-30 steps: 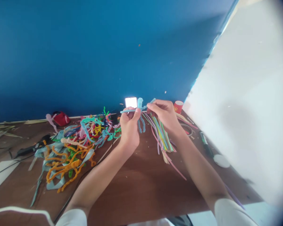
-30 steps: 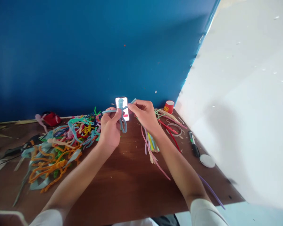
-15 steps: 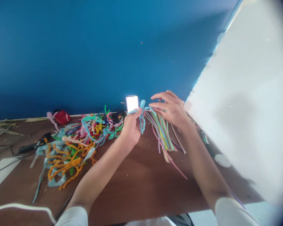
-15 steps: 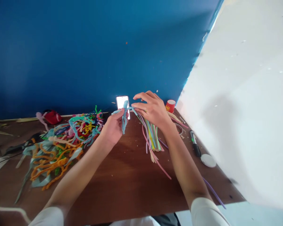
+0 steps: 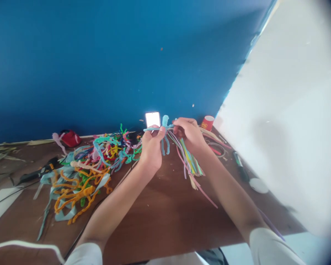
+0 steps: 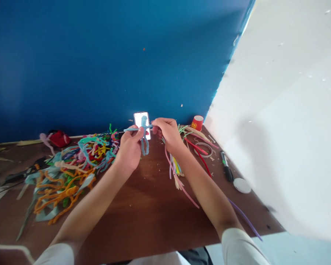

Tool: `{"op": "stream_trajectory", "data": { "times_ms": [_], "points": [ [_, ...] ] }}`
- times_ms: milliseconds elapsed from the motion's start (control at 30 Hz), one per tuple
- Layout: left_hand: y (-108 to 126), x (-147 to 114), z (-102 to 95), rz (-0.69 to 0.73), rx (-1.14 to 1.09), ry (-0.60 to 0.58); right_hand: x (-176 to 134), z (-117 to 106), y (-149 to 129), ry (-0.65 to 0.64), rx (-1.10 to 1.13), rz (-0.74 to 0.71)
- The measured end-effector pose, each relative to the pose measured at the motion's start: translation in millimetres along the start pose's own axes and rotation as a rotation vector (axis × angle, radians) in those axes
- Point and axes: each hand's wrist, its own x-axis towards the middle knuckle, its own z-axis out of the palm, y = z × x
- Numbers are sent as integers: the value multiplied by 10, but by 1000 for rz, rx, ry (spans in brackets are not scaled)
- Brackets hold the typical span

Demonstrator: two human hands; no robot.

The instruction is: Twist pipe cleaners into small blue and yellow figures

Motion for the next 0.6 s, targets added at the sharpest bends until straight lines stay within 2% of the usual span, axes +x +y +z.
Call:
{"op": "stream_trajectory", "data": {
  "times_ms": [67, 200, 267, 333, 400, 467, 600],
  "points": [
    [12, 49, -29, -50, -36, 25, -24, -18, -68, -26, -175, -144],
    [49, 113, -63, -112, -74, 62, -51, -111, -177, 153, -519, -546],
    [58, 123, -70, -115, -79, 54, -39, -191, -209, 87, -649, -682],
    [57, 128, -74, -116, -76, 50, -11, -278, -226, -94, -795, -758],
    [49, 131, -79, -127, -79, 48, 27, -350, -222, -212, -946, -805],
    [39, 136, -87, -146, -86, 42, 68, -393, -192, -228, -1050, -844],
    [27, 142, -97, -172, -93, 38, 126, -419, -107, -148, -1103, -901]
  ]
}}
